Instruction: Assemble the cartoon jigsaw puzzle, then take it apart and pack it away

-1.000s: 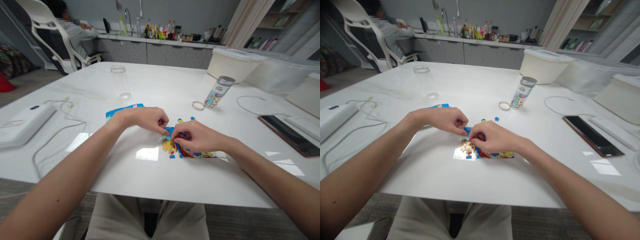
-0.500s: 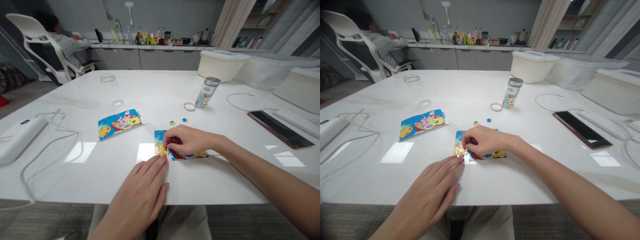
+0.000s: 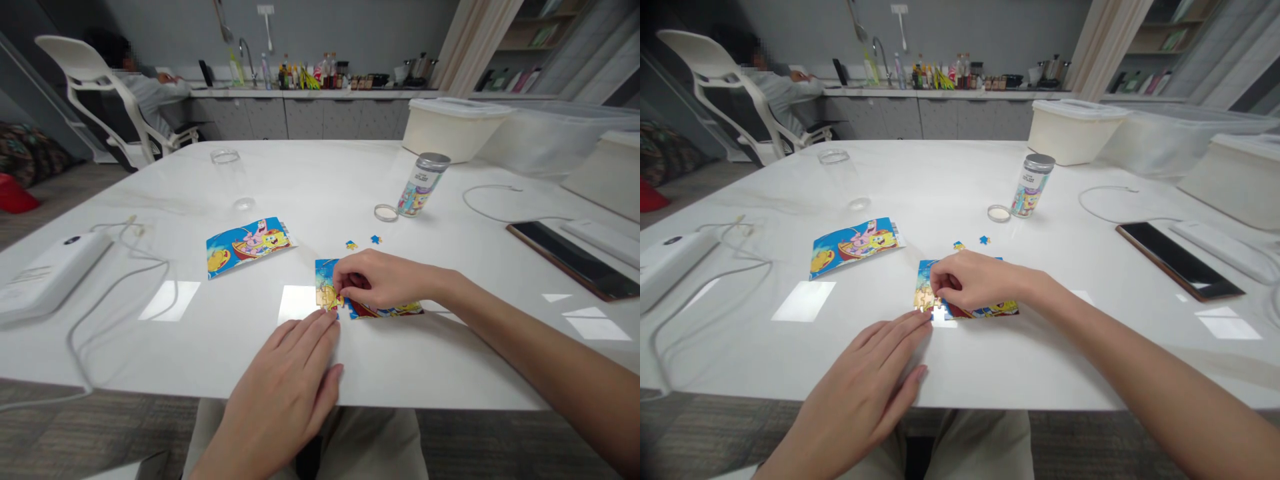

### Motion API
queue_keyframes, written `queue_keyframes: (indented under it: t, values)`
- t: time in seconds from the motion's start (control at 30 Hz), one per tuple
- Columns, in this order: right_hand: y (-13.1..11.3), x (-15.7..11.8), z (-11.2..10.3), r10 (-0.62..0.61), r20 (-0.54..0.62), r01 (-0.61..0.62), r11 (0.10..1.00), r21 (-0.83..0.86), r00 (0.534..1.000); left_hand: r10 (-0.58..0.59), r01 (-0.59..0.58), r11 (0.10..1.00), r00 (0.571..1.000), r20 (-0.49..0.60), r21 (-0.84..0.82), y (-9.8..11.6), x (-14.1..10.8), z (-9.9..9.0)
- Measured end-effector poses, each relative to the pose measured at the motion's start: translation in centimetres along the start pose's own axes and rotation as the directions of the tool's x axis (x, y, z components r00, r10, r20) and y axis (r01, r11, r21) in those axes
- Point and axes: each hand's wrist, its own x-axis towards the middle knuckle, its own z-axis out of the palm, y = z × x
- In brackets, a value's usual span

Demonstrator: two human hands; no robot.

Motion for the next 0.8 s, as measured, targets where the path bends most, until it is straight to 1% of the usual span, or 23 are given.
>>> queue_keyframes:
  t: [0.13,0.43,0.63,0.7,0.73,0.77,0.8]
  values:
    - [0.0,0.0,0.1,-0.003,-0.001,0.003,1.000,-0.004,1.000,0.008,-0.009,1.000,1.000,0.027,0.015,0.0,0.0,0.0]
    - [0.0,0.0,0.0,0.010,0.007,-0.010,1.000,-0.006,1.000,0.001,-0.001,1.000,1.000,0.014,0.016,0.1,-0.1,0.1]
    - [-0.1,0.0,0.1,-0.021,-0.005,0.021,1.000,-0.018,1.000,0.014,-0.014,1.000,1.000,-0.004,-0.001,0.0,0.1,0.1]
    - [-0.3,0.1,-0.2,-0.051,-0.077,0.049,0.998,-0.028,0.996,0.012,-0.013,1.000,1.000,-0.025,-0.015,0.0,0.1,0.2]
    - [-0.3,0.1,-0.4,-0.056,-0.149,0.052,0.998,-0.031,0.987,0.010,-0.011,1.000,0.999,-0.048,-0.024,0.0,0.0,0.2]
    - [-0.3,0.1,-0.7,-0.045,-0.242,0.038,0.999,-0.031,0.969,0.003,-0.006,0.999,0.997,-0.079,-0.035,0.0,-0.1,0.1]
    - [-0.1,0.1,-1.1,-0.017,-0.342,0.007,1.000,-0.029,0.939,-0.008,0.002,0.999,0.993,-0.117,-0.047,0.0,-0.3,0.0]
